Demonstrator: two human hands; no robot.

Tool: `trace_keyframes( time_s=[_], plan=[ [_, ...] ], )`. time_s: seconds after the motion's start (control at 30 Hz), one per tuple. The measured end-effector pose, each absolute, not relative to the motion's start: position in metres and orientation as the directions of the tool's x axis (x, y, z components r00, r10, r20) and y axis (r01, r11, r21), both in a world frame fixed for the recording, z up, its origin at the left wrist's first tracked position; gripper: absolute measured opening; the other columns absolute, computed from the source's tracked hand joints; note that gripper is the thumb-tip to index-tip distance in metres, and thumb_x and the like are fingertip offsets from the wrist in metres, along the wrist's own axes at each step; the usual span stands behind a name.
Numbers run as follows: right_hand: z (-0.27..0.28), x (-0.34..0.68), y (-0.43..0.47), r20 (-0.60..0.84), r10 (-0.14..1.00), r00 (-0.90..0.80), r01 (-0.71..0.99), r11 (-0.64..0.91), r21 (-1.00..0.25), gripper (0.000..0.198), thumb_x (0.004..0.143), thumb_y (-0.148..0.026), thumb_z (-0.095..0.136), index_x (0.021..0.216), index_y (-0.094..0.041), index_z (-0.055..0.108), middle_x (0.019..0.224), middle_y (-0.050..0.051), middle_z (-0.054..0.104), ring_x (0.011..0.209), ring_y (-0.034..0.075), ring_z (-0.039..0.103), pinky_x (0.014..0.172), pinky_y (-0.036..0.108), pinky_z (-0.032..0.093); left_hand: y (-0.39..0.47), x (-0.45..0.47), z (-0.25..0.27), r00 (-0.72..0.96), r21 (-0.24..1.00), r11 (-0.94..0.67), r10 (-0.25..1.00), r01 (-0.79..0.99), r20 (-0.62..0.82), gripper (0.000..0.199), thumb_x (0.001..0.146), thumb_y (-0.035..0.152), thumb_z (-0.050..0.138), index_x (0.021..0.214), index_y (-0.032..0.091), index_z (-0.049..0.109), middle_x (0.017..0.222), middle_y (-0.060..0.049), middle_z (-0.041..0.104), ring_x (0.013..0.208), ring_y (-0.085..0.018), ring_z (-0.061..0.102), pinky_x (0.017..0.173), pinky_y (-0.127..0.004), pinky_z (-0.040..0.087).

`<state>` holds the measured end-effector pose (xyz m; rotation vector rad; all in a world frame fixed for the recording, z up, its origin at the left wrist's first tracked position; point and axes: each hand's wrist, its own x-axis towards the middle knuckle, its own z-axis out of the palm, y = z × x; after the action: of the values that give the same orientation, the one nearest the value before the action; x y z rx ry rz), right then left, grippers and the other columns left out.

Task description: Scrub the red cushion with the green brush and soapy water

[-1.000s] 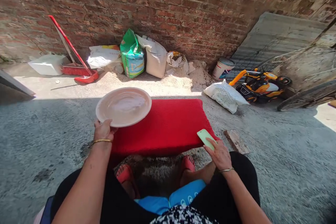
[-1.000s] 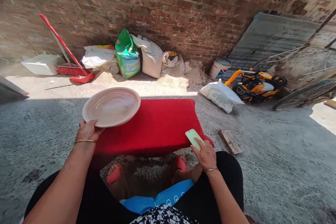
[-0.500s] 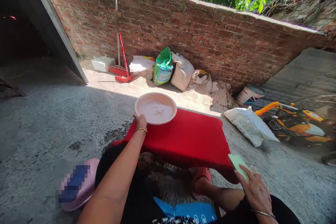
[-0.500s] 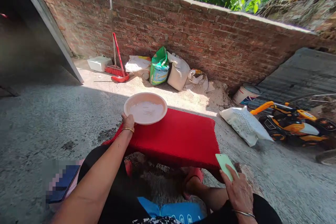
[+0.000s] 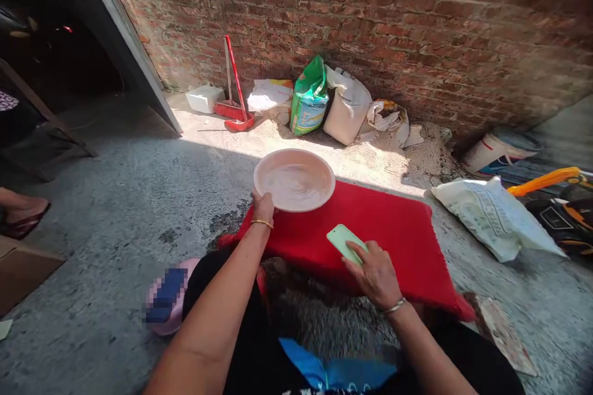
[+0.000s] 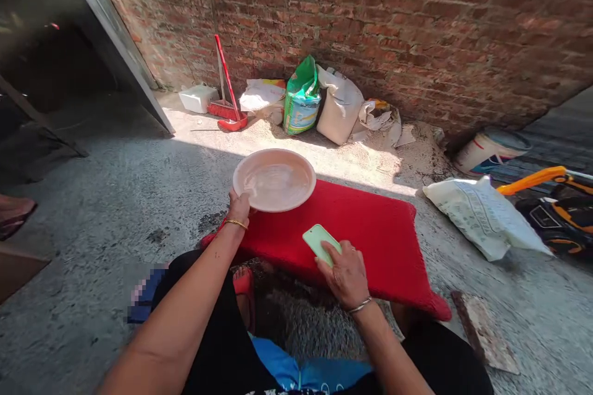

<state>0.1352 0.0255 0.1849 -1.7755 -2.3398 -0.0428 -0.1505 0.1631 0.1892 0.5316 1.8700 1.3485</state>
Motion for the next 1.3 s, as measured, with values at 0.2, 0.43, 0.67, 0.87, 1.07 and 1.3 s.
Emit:
trace_keyframes(
  time_s=[0.2,0.43,0.67,0.87,1.07,1.3],
  plan=[
    [0.184,0.042,0.075,0.006,0.933,-0.360,0.920,0.356,-0.165,0.043,0.088,-0.056,0.054,0.126,-0.035,0.061,0.109,0.008,0.057,0.096,0.023,0.051,0.083,0.034,0.034,0.161,-0.150,0.200,-0.590,0.939,0.249,0.731,-0.238,-0.344,0.049,0.080,0.010,0.050,0.126,0.024,0.042,0.104,-0.003,0.061,0.061,-0.009,0.054,0.054,-0.024,0.049],
    [0.183,0.192,0.079,-0.142,0.985,0.103,0.995,-0.103,0.008,0.047,0.094,-0.054,0.043,0.134,-0.033,0.056,0.111,0.010,0.058,0.100,0.024,0.058,0.084,0.035,0.042,0.159,-0.151,0.199,-0.573,0.928,0.268,0.731,-0.259,-0.371,0.048,0.080,0.013,0.054,0.126,0.024,0.043,0.101,-0.004,0.061,0.058,-0.009,0.053,0.054,-0.027,0.050],
    [0.213,0.243,0.056,0.011,0.918,0.397,0.912,-0.396,0.108,0.051,0.094,-0.055,0.041,0.131,-0.026,0.060,0.112,0.014,0.056,0.098,0.027,0.059,0.082,0.039,0.042,0.159,-0.151,0.202,-0.564,0.919,0.275,0.727,-0.284,-0.392,0.052,0.078,0.013,0.054,0.128,0.026,0.042,0.101,-0.001,0.059,0.059,-0.008,0.053,0.052,-0.024,0.051],
    [0.199,0.096,0.080,-0.024,0.975,-0.223,0.967,0.217,-0.136,0.043,0.089,-0.056,0.054,0.126,-0.035,0.061,0.110,0.008,0.056,0.100,0.023,0.051,0.085,0.033,0.034,0.160,-0.154,0.205,-0.566,0.920,0.288,0.727,-0.264,-0.390,0.054,0.074,0.011,0.056,0.124,0.028,0.044,0.101,0.000,0.058,0.059,-0.006,0.052,0.054,-0.024,0.053],
    [0.181,0.132,0.101,-0.087,0.987,-0.137,0.986,0.127,-0.107,0.045,0.090,-0.055,0.053,0.130,-0.037,0.057,0.115,0.007,0.056,0.103,0.023,0.053,0.086,0.034,0.035,0.159,-0.157,0.204,-0.550,0.922,0.281,0.742,-0.265,-0.384,0.054,0.072,0.011,0.058,0.122,0.029,0.045,0.104,0.000,0.058,0.064,-0.007,0.054,0.054,-0.023,0.054],
    [0.202,0.303,0.076,-0.072,0.822,0.565,0.823,-0.554,0.129,0.052,0.095,-0.055,0.036,0.135,-0.026,0.055,0.120,0.015,0.056,0.104,0.028,0.059,0.085,0.040,0.043,0.158,-0.156,0.206,-0.545,0.920,0.246,0.747,-0.305,-0.381,0.054,0.070,0.010,0.060,0.118,0.029,0.049,0.101,-0.001,0.059,0.063,-0.007,0.053,0.055,-0.021,0.053]
  ],
)
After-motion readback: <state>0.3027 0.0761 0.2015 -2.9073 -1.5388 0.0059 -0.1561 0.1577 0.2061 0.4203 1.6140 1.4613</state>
